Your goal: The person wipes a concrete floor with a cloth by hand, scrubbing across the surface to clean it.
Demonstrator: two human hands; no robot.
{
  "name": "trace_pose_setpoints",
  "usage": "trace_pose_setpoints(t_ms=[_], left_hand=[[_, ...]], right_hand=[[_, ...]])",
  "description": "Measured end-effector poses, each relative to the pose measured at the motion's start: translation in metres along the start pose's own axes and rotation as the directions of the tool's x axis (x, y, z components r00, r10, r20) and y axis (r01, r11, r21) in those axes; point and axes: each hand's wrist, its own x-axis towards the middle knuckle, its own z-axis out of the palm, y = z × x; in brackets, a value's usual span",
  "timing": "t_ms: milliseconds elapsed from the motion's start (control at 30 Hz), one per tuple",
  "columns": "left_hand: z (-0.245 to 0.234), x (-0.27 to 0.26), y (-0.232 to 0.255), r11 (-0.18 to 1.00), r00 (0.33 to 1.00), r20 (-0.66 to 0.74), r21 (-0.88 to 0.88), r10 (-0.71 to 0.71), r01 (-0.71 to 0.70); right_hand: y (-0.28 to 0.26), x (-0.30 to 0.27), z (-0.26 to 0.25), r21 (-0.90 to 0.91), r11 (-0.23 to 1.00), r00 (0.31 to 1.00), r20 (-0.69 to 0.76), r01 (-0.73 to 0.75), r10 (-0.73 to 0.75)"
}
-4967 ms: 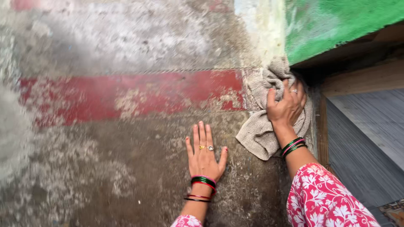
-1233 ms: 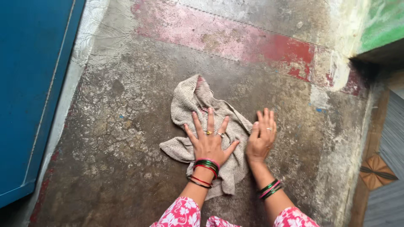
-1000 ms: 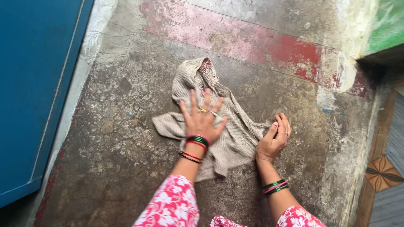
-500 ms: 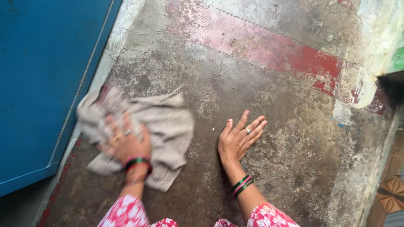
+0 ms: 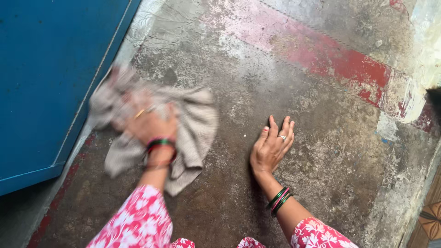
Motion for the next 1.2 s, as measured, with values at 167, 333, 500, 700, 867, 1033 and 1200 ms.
trace_pose_setpoints(t_ms=[167,333,500,700,867,1033,1200], left_hand=[[0.026,-0.014,0.167,0.778,0.771,0.123,-0.005,0.624,-0.629],[0.007,-0.064,0.239,0.671,0.656,0.141,-0.127,0.741,-0.731],[0.016,0.006,0.224,0.781,0.774,0.130,-0.007,0.620,-0.624],[0.001,0.098,0.066,0.938,0.941,0.047,-0.110,0.335,-0.329],[-0.014,0.037,-0.039,0.975,0.973,-0.089,-0.054,0.212,-0.218],[-0.015,-0.058,-0.082,1.000,0.992,-0.123,-0.028,-0.013,0.010],[-0.028,-0.138,-0.093,0.959,0.959,-0.047,-0.058,-0.280,0.278]], right_hand=[[0.015,-0.003,0.011,0.019,0.999,0.991,-0.129,0.042,-0.039],[0.027,0.002,0.018,0.077,0.988,0.970,-0.211,0.137,-0.118],[0.006,-0.002,0.002,0.066,0.995,0.984,-0.167,0.078,-0.066],[-0.007,0.001,-0.006,0.063,0.998,0.991,-0.130,0.030,-0.022],[-0.007,0.001,-0.005,0.059,0.998,0.992,-0.123,0.029,-0.021],[-0.006,0.001,-0.006,0.055,0.998,0.994,-0.105,0.013,-0.007],[-0.009,0.002,-0.006,0.040,0.999,0.993,-0.115,0.031,-0.026]])
